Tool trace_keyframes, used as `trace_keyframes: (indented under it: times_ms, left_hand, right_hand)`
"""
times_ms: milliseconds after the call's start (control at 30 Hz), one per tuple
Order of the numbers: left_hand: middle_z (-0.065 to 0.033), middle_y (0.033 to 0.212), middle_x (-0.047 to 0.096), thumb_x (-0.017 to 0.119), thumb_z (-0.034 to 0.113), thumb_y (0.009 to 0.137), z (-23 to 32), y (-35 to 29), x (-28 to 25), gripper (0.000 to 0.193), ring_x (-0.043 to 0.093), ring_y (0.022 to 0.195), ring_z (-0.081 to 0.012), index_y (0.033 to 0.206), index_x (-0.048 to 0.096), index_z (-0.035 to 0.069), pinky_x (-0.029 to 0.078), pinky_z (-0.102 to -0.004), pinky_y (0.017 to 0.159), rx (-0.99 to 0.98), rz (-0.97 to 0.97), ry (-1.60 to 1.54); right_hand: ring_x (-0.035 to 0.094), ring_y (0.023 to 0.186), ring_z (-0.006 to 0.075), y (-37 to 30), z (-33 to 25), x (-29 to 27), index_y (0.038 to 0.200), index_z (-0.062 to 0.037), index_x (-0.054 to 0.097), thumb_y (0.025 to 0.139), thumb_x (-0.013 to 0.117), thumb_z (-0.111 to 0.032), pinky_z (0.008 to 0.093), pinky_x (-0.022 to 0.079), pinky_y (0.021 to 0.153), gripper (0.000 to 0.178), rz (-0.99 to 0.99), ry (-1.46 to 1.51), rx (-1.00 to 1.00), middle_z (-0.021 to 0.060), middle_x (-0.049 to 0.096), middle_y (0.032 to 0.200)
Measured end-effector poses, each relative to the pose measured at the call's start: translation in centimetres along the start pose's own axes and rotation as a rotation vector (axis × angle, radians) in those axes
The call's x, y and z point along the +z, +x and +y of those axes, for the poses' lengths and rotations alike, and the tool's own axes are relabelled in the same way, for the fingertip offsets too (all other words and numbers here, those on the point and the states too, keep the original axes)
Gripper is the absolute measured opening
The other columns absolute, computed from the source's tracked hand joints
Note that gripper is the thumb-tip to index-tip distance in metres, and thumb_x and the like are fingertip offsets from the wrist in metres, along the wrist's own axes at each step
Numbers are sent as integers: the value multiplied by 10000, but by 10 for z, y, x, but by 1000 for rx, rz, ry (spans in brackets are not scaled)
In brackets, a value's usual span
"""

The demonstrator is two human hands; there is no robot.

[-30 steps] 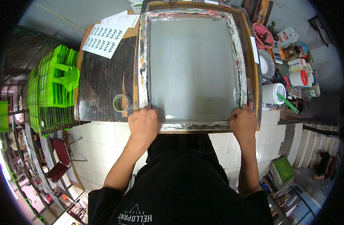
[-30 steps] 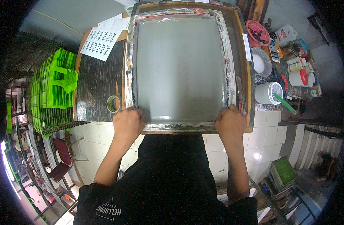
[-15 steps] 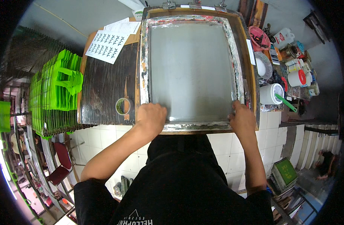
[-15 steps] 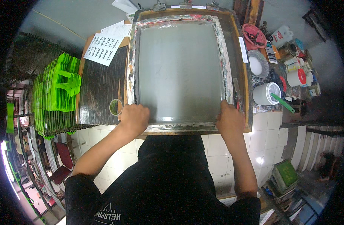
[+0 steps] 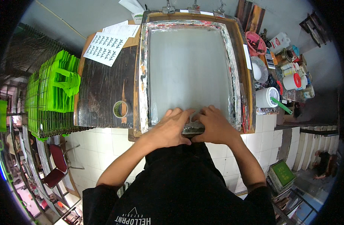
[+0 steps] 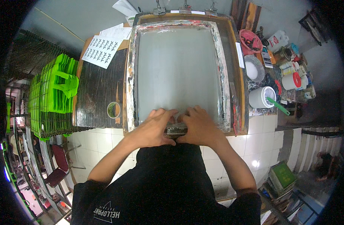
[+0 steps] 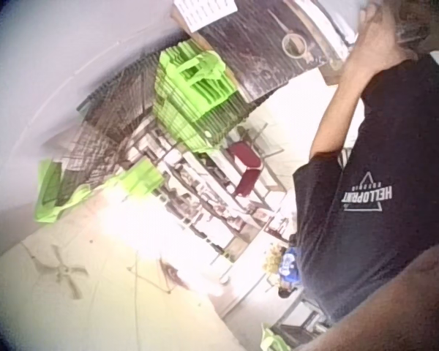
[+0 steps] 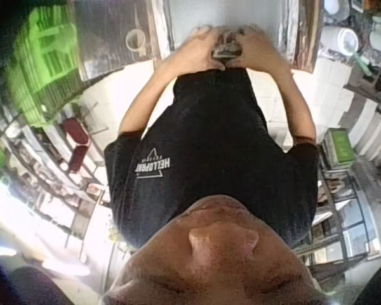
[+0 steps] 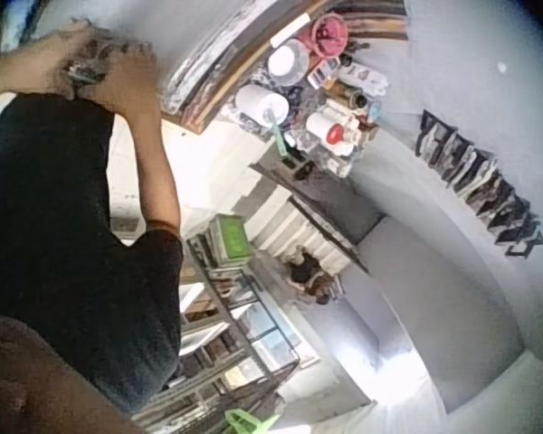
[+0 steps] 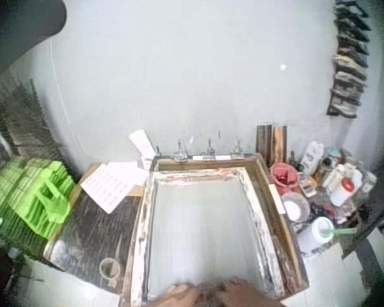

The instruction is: The person prepares a screen printing frame by applying tape along the inside edges of the frame and cutting it to size using a utility knife.

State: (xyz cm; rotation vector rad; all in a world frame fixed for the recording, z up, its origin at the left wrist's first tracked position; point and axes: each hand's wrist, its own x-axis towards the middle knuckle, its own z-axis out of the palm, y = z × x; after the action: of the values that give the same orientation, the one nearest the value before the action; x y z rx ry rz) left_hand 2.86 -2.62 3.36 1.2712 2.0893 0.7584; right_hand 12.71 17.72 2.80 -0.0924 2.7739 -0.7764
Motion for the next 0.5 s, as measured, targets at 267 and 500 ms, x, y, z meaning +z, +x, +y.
trace_keyframes:
  times_ms: [267,500]
  left_hand:
    - [-192,1102,632,878,344,765,-17,-2,20,990,530,1099,-314,1518,367,-46,386,-412,906,76,66,314]
    - [-101,1015,716,786,489,836,-54,-61,-14,925,492,1124,-238,1484,433,-70,373,-395,958,105,92,678]
  right_hand:
    - [528,1136,337,11,-6,5,1010,-85,780,662,841,-367,452,407,1039,452,-131,-313,-77,125,646,1113]
    - [420,1342,315,-40,38,-36,1060,-130,792,726,824,-498,521,308,1134,498,-185,-672,-58,75,602,1249]
